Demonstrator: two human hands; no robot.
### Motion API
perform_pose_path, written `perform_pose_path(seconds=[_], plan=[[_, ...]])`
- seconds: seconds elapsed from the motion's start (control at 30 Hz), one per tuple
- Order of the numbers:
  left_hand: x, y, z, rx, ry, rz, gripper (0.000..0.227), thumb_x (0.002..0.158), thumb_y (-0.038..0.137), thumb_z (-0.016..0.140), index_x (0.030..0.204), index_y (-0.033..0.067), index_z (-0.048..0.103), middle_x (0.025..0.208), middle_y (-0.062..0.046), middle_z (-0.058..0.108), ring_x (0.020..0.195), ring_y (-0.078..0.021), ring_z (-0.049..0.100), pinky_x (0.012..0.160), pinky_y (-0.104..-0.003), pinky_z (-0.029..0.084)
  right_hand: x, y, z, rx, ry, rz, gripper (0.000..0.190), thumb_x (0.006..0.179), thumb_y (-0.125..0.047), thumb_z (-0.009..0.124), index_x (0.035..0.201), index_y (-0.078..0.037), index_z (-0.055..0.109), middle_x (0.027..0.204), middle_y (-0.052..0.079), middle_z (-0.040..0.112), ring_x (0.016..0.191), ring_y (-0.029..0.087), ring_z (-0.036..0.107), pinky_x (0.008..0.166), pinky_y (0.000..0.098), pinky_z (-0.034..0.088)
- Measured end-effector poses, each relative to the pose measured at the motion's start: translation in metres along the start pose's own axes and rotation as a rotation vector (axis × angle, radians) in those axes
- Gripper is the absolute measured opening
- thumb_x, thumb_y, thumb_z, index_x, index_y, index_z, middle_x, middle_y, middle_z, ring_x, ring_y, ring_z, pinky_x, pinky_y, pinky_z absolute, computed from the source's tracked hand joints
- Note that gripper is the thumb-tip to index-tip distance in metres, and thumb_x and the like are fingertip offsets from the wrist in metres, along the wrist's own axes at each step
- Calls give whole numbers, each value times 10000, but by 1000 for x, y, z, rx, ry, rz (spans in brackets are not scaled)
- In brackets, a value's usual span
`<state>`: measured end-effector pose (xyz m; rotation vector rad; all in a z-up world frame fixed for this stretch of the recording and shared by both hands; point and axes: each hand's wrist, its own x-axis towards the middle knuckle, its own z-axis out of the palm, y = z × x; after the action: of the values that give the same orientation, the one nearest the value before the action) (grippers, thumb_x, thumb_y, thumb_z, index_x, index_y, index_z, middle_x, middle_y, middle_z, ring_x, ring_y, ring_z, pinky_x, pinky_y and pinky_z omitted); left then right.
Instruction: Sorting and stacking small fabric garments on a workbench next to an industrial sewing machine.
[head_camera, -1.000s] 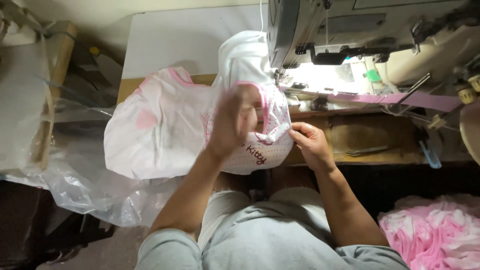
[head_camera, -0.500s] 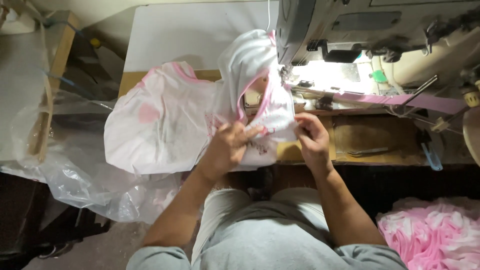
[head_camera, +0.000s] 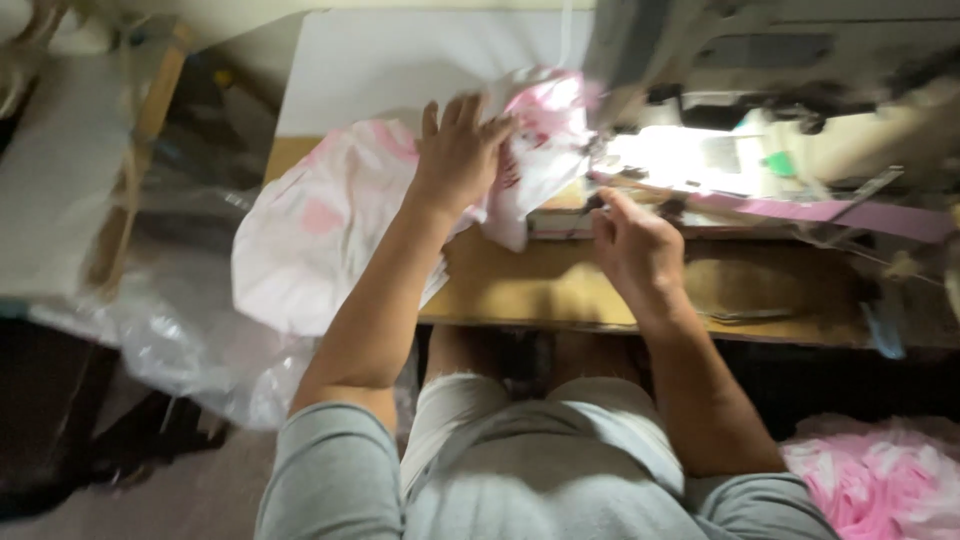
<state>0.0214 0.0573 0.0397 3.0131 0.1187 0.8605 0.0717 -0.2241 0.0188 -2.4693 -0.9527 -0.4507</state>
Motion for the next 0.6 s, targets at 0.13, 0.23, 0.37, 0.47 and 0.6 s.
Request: perform_pose_path(seconds=[0.13, 0.23, 0.37, 0.47, 0.6], plan=[[-52, -5, -67, -160, 113, -102, 498, 846, 10, 714, 1316, 155, 631, 1466, -226, 476, 1278, -454, 552, 1003, -569, 522, 15, -45, -19, 158, 206, -471, 113, 983, -39, 629, 1063, 14, 688, 880, 170, 630, 817, 387, 591, 763, 468, 492], [-107, 6, -117, -537, -86, -502, 251, 973, 246, 496, 1179, 200, 634, 1083, -174, 651, 1061, -440, 637, 887, -578, 484, 50, -39, 39, 147, 147, -653, 232, 898, -280, 737, 1112, -193, 753, 1005, 23, 672, 993, 300, 643, 858, 450, 512], [-197, 1, -49, -174, -354, -745, 303, 826, 188, 649, 1119, 114, 657, 1067, -156, 665, 1036, -406, 662, 847, -538, 552, 128, -36, 105, 115, -155, -479, 227, 875, -246, 732, 1098, -208, 742, 991, 74, 684, 912, 371, 708, 753, 513, 585], [-220, 12, -32, -6, -281, -678, 196, 713, 141, 667, 889, 118, 585, 942, -89, 553, 895, -345, 624, 687, -471, 583, 136, -74, 85, -30, -202, -301, 174, 934, -249, 710, 1106, -249, 738, 1059, 43, 675, 954, 333, 700, 739, 474, 595], [-228, -11, -19, 33, -174, -548, 125, 779, 77, 588, 696, 157, 637, 775, -28, 548, 751, -255, 619, 625, -321, 512, 62, -127, 67, 126, -290, -441, 292, 886, -165, 680, 1175, -140, 710, 1138, 117, 630, 1066, 389, 640, 754, 501, 584]])
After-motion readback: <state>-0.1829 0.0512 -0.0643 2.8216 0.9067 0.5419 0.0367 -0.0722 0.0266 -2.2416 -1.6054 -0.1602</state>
